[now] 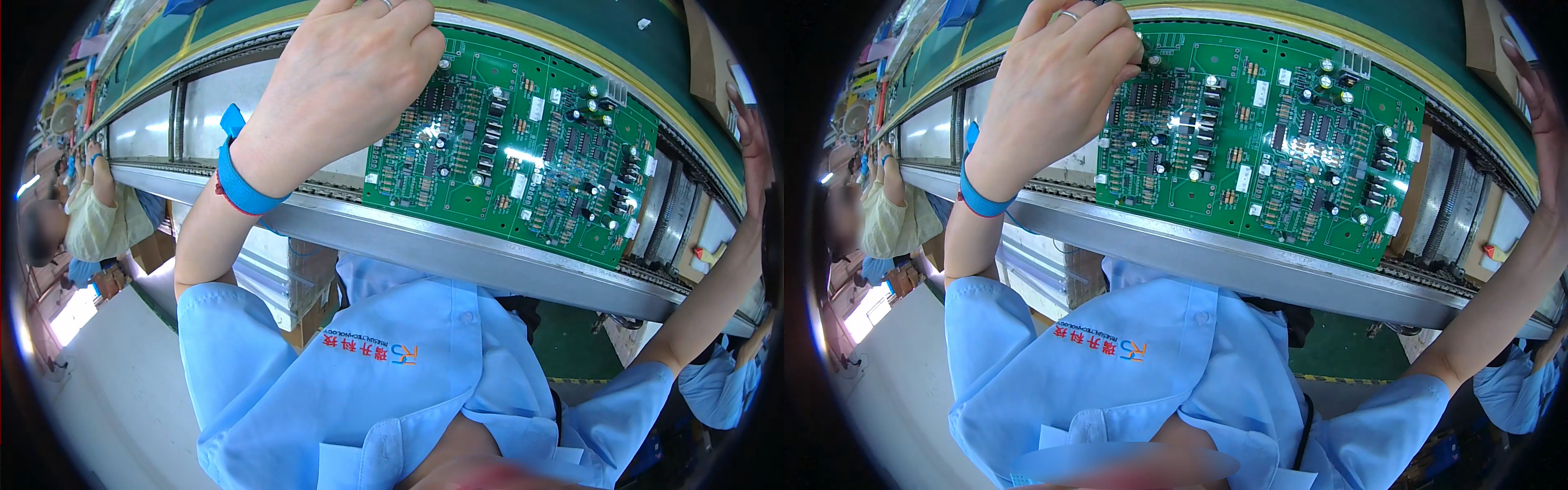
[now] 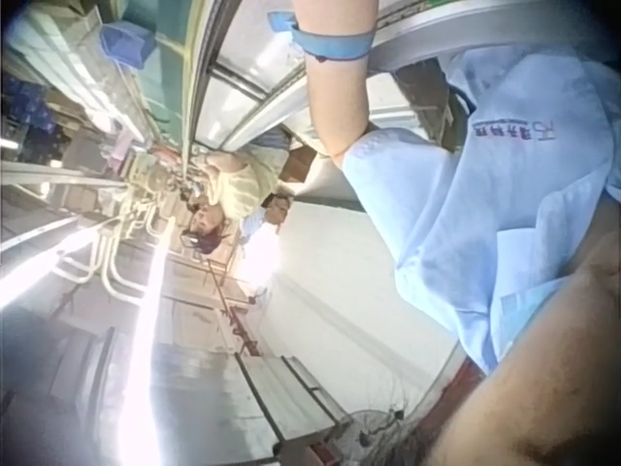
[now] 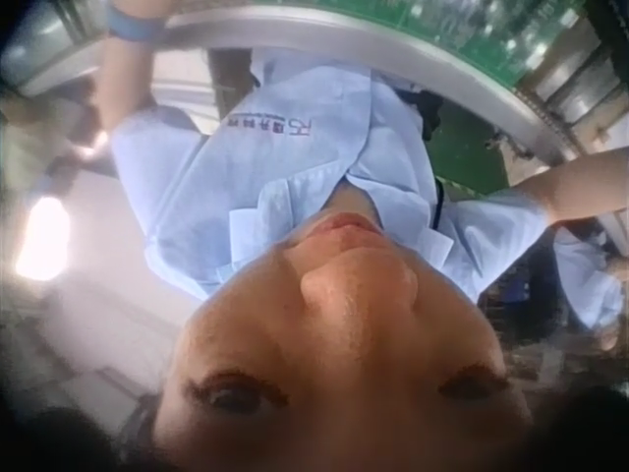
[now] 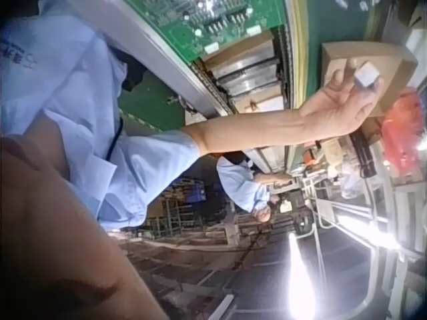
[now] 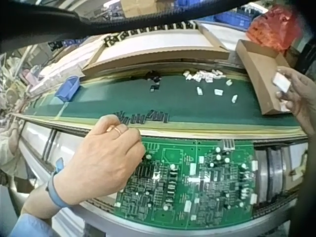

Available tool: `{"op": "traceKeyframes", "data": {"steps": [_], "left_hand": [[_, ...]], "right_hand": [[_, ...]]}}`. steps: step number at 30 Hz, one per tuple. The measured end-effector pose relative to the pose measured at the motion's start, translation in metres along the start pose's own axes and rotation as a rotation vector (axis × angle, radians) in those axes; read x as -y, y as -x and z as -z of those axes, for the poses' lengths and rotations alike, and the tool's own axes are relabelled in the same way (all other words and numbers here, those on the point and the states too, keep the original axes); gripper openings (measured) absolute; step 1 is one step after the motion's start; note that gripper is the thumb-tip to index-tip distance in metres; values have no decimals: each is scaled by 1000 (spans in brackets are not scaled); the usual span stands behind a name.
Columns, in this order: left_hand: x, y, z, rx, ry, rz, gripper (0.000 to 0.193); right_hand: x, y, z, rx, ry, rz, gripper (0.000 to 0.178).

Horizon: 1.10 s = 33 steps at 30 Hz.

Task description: The person inserts integrated circuits and transformers by hand into a large green PCB on an assembly line.

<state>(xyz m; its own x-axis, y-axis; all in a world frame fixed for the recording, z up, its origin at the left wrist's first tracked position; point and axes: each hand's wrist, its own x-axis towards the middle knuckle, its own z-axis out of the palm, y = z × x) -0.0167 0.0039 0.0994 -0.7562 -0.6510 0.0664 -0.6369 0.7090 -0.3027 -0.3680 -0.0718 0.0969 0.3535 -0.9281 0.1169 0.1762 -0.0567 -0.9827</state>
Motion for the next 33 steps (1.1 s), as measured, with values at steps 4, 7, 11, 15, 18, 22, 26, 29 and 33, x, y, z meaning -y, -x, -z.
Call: {"op": "traceKeyframes", "data": {"steps": [4, 7, 11, 15, 18, 22, 26, 29, 33], "left_hand": [[1, -1, -3, -23, 46, -10, 7], [13, -5, -21, -45, 161, -21, 4], [39, -4, -57, -1027, 790, -178, 6], [55, 6, -56, -833, 1091, 66, 6], [62, 7, -84, -893, 1013, 33, 5], [82, 24, -105, -950, 571, 81, 6], [73, 23, -68, -585, 858, 292, 7], [72, 24, -66, -904, 1185, 65, 7], [68, 34, -40, -337, 532, 396, 6]], "right_hand": [[-3, 5, -19, 72, -160, -1, 33], [-12, 10, -9, 172, -212, 7, 32], [-6, 7, -103, -55, 576, -179, 22], [-33, -19, -93, 418, 478, -119, 53], [-44, -30, -107, 432, 366, -227, 49], [-48, -45, -113, 462, 319, -236, 44], [-37, -55, -121, 415, 467, -239, 37], [-34, -54, -130, 398, 501, -252, 41], [-43, -41, -149, 347, 623, -121, 48]]}}
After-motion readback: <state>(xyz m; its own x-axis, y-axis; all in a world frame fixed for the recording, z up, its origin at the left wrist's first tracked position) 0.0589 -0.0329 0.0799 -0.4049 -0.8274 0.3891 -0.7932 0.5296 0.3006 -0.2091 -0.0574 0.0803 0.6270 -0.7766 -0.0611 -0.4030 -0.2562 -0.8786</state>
